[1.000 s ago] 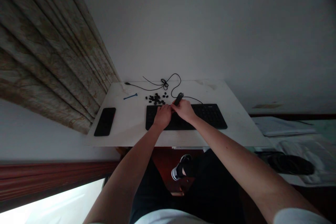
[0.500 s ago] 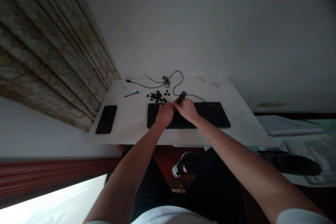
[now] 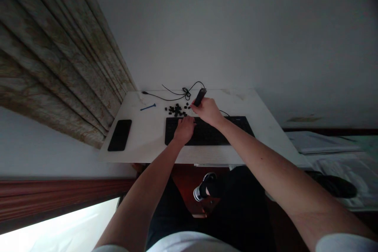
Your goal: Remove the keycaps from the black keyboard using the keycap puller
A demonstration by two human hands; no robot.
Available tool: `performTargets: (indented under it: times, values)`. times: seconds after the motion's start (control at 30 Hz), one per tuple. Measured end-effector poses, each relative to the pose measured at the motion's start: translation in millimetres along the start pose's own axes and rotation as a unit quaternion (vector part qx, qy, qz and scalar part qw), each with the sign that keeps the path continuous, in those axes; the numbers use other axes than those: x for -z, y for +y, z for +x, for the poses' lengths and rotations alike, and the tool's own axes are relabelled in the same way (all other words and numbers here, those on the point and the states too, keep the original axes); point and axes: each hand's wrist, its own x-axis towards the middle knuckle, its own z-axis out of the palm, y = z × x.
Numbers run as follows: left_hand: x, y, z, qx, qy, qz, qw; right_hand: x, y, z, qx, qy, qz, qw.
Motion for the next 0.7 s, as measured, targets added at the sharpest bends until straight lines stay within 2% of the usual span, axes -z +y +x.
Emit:
performTargets:
  times: [0.1, 0.23, 0.37, 0.43, 0.63, 0.7]
  values:
    - [1, -2, 0, 0.002, 0.006, -0.034, 0.999, 11, 22, 0, -0.053, 0.043, 0.073, 0.995]
    - [0, -6, 0, 0.017, 0.033, -0.097, 0.995, 38, 86, -13, -0.145, 0.141, 0.160, 0.966]
    - [-1, -11, 2, 0.040, 0.072, -0.176, 0.981, 70, 152, -40, -0.220, 0.273, 0.195, 0.916]
    - [-1, -13, 3, 0.047, 0.083, -0.205, 0.974, 79, 175, -57, -0.252, 0.307, 0.240, 0.886]
    - [-1, -13, 4, 0.067, 0.082, -0.228, 0.968, 77, 205, -91, -0.286, 0.389, 0.339, 0.807]
    - [1, -13, 5, 0.079, 0.083, -0.236, 0.965, 75, 208, -93, -0.288, 0.406, 0.343, 0.797]
